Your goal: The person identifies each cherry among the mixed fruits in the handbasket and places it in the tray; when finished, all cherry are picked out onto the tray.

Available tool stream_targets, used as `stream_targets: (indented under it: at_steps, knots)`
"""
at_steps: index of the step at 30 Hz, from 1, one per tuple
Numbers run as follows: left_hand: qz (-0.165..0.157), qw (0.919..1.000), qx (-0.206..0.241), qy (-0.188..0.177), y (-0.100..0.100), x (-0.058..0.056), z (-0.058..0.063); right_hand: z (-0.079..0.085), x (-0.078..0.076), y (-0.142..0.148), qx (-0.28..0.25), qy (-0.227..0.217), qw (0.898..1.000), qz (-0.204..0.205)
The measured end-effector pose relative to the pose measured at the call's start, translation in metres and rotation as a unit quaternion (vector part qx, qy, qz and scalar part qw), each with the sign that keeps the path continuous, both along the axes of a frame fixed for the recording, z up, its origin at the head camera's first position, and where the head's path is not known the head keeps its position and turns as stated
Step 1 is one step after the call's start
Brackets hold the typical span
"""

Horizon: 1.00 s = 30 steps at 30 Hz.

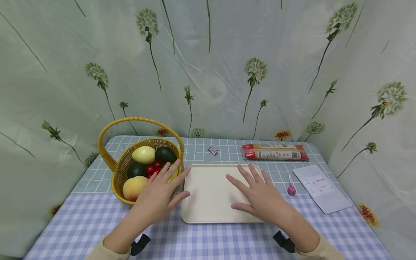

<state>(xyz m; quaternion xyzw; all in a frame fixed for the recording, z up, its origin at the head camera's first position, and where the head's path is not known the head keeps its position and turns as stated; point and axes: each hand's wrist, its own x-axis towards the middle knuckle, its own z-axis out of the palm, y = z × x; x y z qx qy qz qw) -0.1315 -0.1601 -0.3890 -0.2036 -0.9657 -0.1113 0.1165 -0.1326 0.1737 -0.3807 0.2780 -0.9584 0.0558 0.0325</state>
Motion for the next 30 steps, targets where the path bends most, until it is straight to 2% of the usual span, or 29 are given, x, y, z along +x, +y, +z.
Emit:
stream_targets:
  at_steps: [7,13,16,21,24,27,30]
  knots:
    - [0.043,0.9963,0.074,0.013,-0.056,0.013,0.017,0.01,-0.016,-0.018,-0.029,-0.034,0.996,0.071]
    - [0.094,0.9865,0.125,0.05,-0.113,0.02,0.023,0.021,-0.03,-0.043,-0.058,-0.07,0.989,0.117]
    - [0.118,0.981,0.146,0.048,-0.139,0.018,0.021,0.027,-0.037,-0.059,-0.067,-0.091,0.985,0.129]
    - [0.147,0.9736,0.174,-0.01,-0.173,0.009,0.013,0.036,-0.049,-0.086,-0.075,-0.121,0.98,0.142]
    - [0.141,0.9682,0.197,-0.062,-0.185,0.004,0.007,0.039,-0.055,-0.103,-0.073,-0.125,0.977,0.158]
    - [0.125,0.9509,0.25,-0.133,-0.191,0.0,0.001,0.041,-0.06,-0.122,-0.055,-0.122,0.975,0.175]
    - [0.113,0.9216,0.312,-0.201,-0.194,-0.006,-0.004,0.042,-0.064,-0.143,-0.035,-0.124,0.973,0.192]
